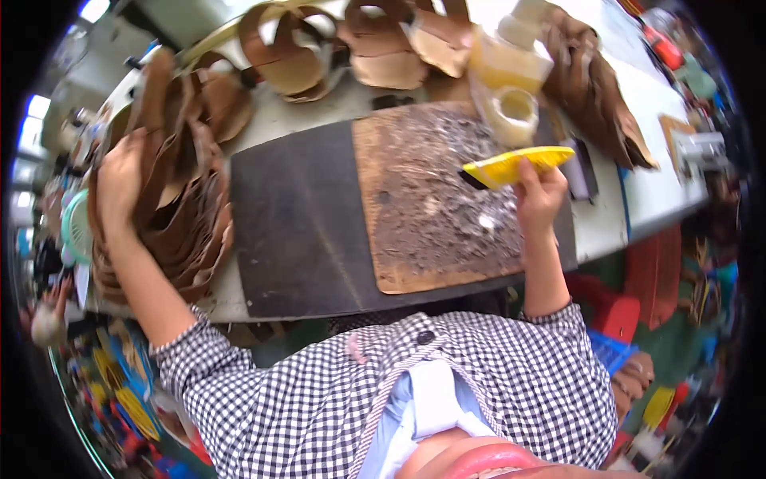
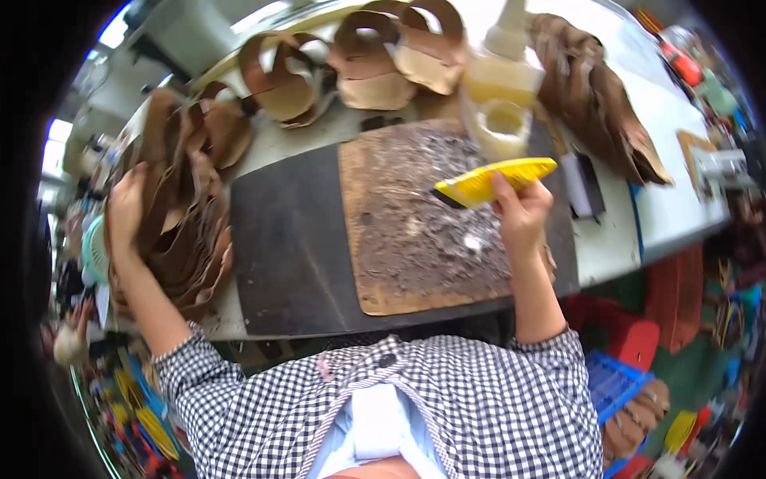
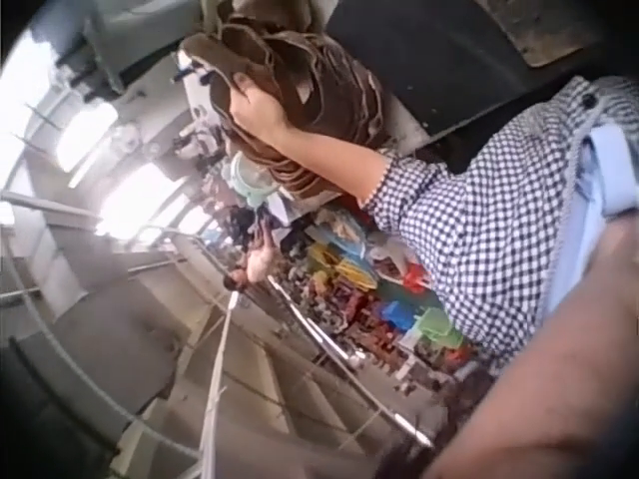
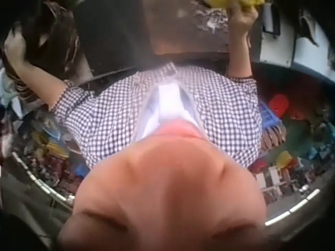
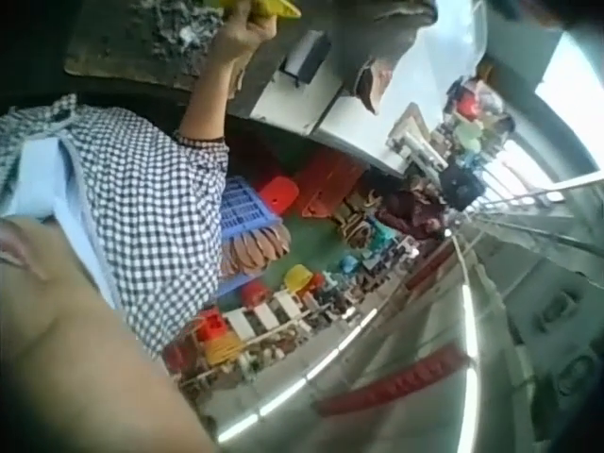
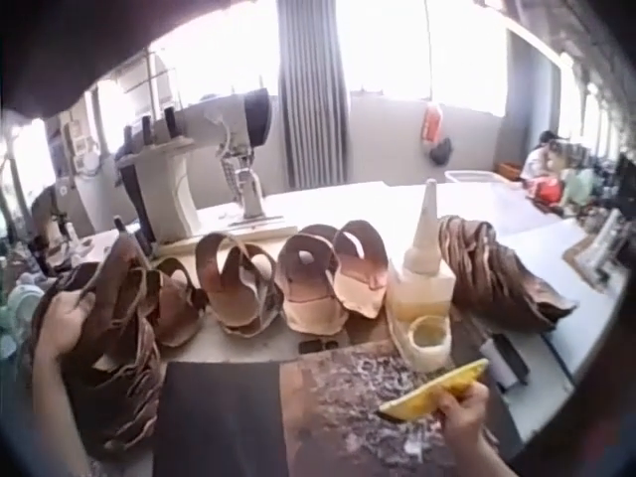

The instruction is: The person applies glue to the inner surface of shoe components using a manual glue applicator.

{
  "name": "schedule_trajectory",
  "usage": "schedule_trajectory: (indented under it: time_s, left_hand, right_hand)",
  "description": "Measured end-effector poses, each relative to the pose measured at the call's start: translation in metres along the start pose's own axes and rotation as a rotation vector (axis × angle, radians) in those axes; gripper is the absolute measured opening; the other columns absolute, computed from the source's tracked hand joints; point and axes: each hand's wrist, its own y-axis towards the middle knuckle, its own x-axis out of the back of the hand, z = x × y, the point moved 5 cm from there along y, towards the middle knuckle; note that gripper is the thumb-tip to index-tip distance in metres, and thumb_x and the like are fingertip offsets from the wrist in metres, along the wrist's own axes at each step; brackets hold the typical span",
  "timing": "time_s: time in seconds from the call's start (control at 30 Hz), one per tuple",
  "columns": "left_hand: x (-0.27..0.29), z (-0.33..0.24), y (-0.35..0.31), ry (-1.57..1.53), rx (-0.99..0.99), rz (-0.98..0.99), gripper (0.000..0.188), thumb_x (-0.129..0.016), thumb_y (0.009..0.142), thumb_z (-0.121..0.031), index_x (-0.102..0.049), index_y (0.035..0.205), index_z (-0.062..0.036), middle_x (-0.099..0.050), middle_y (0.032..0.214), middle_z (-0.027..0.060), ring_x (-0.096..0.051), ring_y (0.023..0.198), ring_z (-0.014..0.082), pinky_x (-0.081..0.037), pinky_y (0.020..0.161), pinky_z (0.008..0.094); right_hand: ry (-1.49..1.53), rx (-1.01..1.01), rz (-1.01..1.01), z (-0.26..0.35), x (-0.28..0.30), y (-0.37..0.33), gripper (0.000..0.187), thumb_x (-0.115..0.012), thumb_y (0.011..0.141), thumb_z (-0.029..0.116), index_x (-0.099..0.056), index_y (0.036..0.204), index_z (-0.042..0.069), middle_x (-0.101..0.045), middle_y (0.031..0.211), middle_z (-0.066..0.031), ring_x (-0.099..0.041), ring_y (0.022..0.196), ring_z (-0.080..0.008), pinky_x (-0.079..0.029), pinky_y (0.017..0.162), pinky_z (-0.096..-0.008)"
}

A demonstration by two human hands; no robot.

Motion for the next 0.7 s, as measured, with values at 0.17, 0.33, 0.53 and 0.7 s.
schedule_trajectory:
  time_s: [0.17, 0.33, 0.53, 0.7]
  left_hand:
    - [-0.033, -0.16, -0.035, 0.382, -0.337, -0.667, 0.018, -0.052, 0.082, -0.024, -0.059, 0.08, -0.007, -0.057, 0.07, 0.0076, -0.055, 0.058, 0.0244, -0.044, 0.048, 0.033]
    - [-0.195, -0.235, -0.121, 0.001, -0.876, 0.241, 0.011, -0.049, 0.068, 0.0, -0.047, 0.079, -0.0015, -0.05, 0.07, 0.0119, -0.056, 0.059, 0.0238, -0.048, 0.053, 0.0278]
    - [-0.194, -0.229, -0.135, -0.438, -0.611, 0.268, 0.023, -0.064, 0.069, -0.019, -0.051, 0.082, -0.0045, -0.051, 0.075, 0.0108, -0.053, 0.07, 0.0287, -0.044, 0.063, 0.036]
    - [-0.21, -0.222, -0.118, -0.601, -0.39, 0.395, 0.019, -0.059, 0.073, -0.022, -0.064, 0.078, -0.0046, -0.06, 0.076, 0.0099, -0.058, 0.072, 0.0236, -0.045, 0.064, 0.0312]
  right_hand:
    - [0.135, 0.058, -0.097, -0.001, 0.025, -0.007, 0.012, -0.06, 0.078, 0.009, -0.055, 0.08, -0.001, -0.052, 0.064, -0.0004, -0.038, 0.047, -0.0024, -0.028, 0.04, -0.0175]
    - [0.307, -0.072, 0.161, -0.001, 0.003, -0.029, 0.014, -0.056, 0.078, 0.006, -0.055, 0.087, -0.005, -0.059, 0.077, -0.0084, -0.056, 0.067, -0.0121, -0.046, 0.059, -0.0227]
    - [0.178, -0.402, 0.511, -0.025, -0.038, -0.047, 0.018, -0.057, 0.078, 0.014, -0.058, 0.088, -0.001, -0.06, 0.083, -0.0047, -0.055, 0.075, -0.011, -0.043, 0.07, -0.0242]
    - [0.165, -0.362, 0.668, -0.031, -0.056, -0.044, 0.027, -0.054, 0.081, 0.015, -0.055, 0.103, 0.001, -0.058, 0.088, -0.0025, -0.054, 0.081, -0.0087, -0.043, 0.074, -0.0231]
